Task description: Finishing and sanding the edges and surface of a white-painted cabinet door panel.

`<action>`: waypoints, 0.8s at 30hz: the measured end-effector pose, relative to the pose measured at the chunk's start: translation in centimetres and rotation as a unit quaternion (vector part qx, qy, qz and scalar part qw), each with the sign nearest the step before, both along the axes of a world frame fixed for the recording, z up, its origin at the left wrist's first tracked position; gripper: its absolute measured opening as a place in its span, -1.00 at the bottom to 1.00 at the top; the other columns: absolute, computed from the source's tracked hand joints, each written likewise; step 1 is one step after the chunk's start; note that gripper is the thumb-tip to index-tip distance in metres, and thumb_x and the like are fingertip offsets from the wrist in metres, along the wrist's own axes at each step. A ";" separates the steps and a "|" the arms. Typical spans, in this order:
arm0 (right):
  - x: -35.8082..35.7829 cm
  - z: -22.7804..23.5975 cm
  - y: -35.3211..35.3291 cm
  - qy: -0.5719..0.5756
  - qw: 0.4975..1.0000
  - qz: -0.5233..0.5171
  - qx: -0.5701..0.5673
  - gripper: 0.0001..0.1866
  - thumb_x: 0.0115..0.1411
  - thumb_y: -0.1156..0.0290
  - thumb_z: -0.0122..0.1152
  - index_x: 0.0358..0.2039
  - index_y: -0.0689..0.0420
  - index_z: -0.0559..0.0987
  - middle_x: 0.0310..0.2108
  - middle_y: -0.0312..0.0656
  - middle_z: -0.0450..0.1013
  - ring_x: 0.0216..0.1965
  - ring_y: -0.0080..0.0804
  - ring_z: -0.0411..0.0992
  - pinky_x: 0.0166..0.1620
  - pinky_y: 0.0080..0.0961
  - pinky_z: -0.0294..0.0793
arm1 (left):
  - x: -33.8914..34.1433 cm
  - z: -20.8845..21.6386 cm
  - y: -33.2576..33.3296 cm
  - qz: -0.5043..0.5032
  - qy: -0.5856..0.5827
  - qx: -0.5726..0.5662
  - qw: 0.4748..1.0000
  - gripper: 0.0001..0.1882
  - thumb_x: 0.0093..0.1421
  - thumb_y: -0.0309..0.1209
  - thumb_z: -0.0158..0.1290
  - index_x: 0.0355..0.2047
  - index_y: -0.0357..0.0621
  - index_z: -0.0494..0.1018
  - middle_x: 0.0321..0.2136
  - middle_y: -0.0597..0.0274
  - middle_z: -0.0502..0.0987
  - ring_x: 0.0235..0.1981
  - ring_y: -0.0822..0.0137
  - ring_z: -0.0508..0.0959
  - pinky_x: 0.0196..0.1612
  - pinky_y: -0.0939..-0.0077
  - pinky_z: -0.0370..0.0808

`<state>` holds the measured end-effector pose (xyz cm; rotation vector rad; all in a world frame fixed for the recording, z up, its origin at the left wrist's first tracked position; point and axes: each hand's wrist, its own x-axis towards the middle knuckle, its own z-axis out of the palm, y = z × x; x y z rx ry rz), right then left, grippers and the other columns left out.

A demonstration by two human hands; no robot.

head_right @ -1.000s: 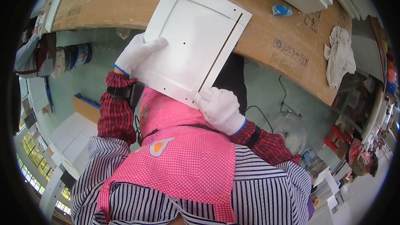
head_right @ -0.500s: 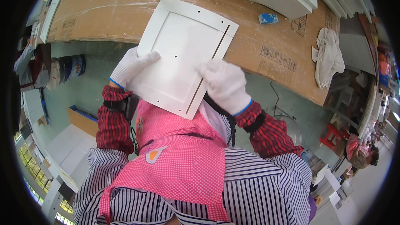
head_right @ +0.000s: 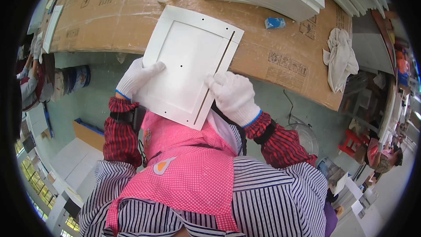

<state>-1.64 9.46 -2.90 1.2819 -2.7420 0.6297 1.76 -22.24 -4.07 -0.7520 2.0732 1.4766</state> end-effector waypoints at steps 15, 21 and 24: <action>-10.0 -1.1 9.4 0.051 0.955 -0.283 -0.068 -0.82 0.30 0.24 0.25 -0.18 -0.03 0.72 -0.36 -0.14 0.57 -0.29 -0.06 0.56 -0.21 -0.17 0.56 | -0.8 2.0 1.1 -0.017 -0.006 -0.014 1.000 -0.54 0.30 -0.20 0.24 -0.01 -0.40 0.57 -0.26 0.13 0.69 -0.33 0.38 0.67 -0.24 0.42 0.63; -18.4 3.9 17.0 0.155 0.896 -0.414 0.037 -0.71 0.30 0.12 0.20 -0.08 -0.05 0.69 -0.12 -0.09 0.61 -0.04 0.01 0.54 0.02 -0.18 0.51 | 1.3 0.7 0.6 0.059 0.058 0.074 0.994 -0.57 0.27 -0.32 0.24 0.05 -0.40 0.55 -0.19 0.12 0.69 -0.27 0.36 0.68 -0.17 0.40 0.65; -20.0 2.6 22.3 0.289 0.808 -0.486 0.164 -0.56 0.32 0.00 0.14 0.13 -0.14 0.58 0.07 -0.04 0.53 0.13 0.05 0.44 0.21 -0.20 0.40 | 0.8 1.7 1.2 0.034 0.059 0.054 0.996 -0.59 0.29 -0.34 0.20 0.04 -0.40 0.54 -0.20 0.15 0.68 -0.27 0.40 0.67 -0.17 0.44 0.64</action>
